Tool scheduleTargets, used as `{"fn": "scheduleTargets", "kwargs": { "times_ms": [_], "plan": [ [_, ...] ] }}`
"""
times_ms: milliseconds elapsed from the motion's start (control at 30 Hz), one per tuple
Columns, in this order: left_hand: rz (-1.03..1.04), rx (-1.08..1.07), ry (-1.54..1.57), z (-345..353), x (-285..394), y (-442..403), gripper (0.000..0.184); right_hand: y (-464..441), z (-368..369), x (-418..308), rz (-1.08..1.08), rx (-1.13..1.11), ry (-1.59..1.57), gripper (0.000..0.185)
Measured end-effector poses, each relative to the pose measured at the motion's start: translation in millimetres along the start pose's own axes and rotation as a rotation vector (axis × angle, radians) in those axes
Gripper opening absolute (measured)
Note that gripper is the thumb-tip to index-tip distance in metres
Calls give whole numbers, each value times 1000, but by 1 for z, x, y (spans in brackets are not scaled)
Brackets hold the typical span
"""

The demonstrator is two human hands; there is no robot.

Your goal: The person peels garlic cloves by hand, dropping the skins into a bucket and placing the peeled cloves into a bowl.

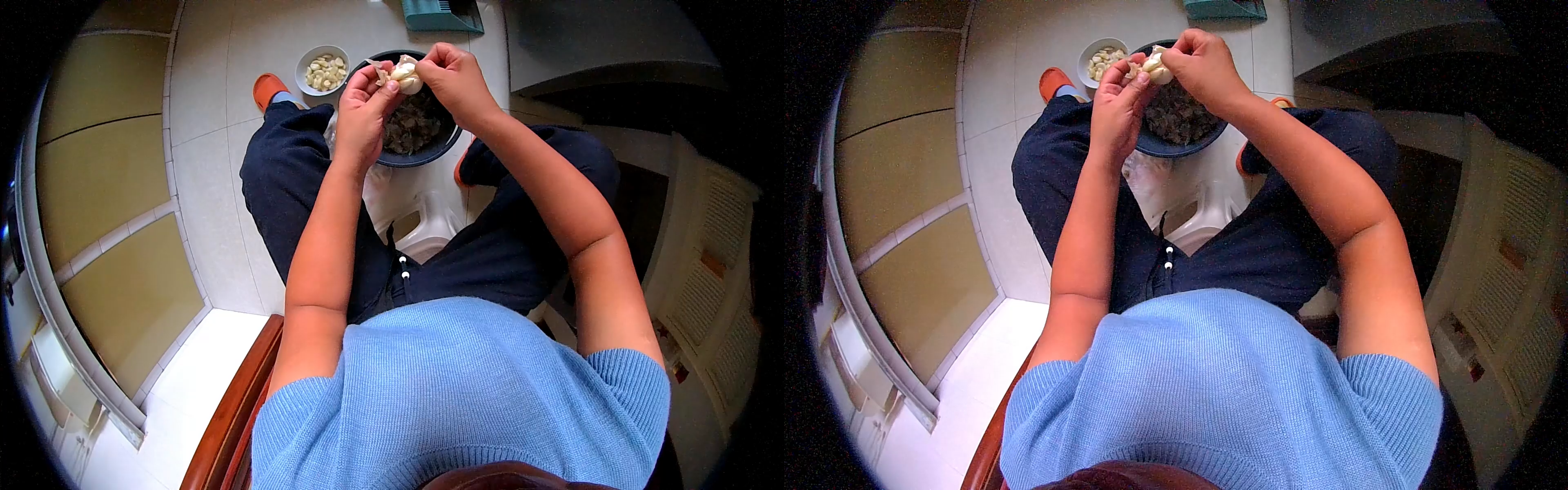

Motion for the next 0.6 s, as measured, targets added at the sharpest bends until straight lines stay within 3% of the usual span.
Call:
{"fn": "scheduleTargets", "kwargs": {
  "times_ms": [233, 300, 400, 600],
  "plan": [
    [-65, -38, 112, 8, 1, 0, 32, 3, 2, 1, 159, -8, -89, 15],
    [-106, -13, 220, 9, 2, 0, 32, 7, 12, 6, 283, -156, -147, 10],
    [-25, -7, 19, 8, 3, -1, 32, 11, 17, 8, 309, -228, -172, 10],
    [-51, -9, 182, 8, 7, -2, 40, 6, 10, 1, 300, -177, -192, 9]
  ]
}}
Point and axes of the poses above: each hand's wrist, its own y-axis away from the middle knuckle, its own z-axis out of the palm, x = y × z, the point moved 6 cm from there along -y, towards the middle knuckle, and after that the axes turned 11 degrees about z, right-handed, at the moved point
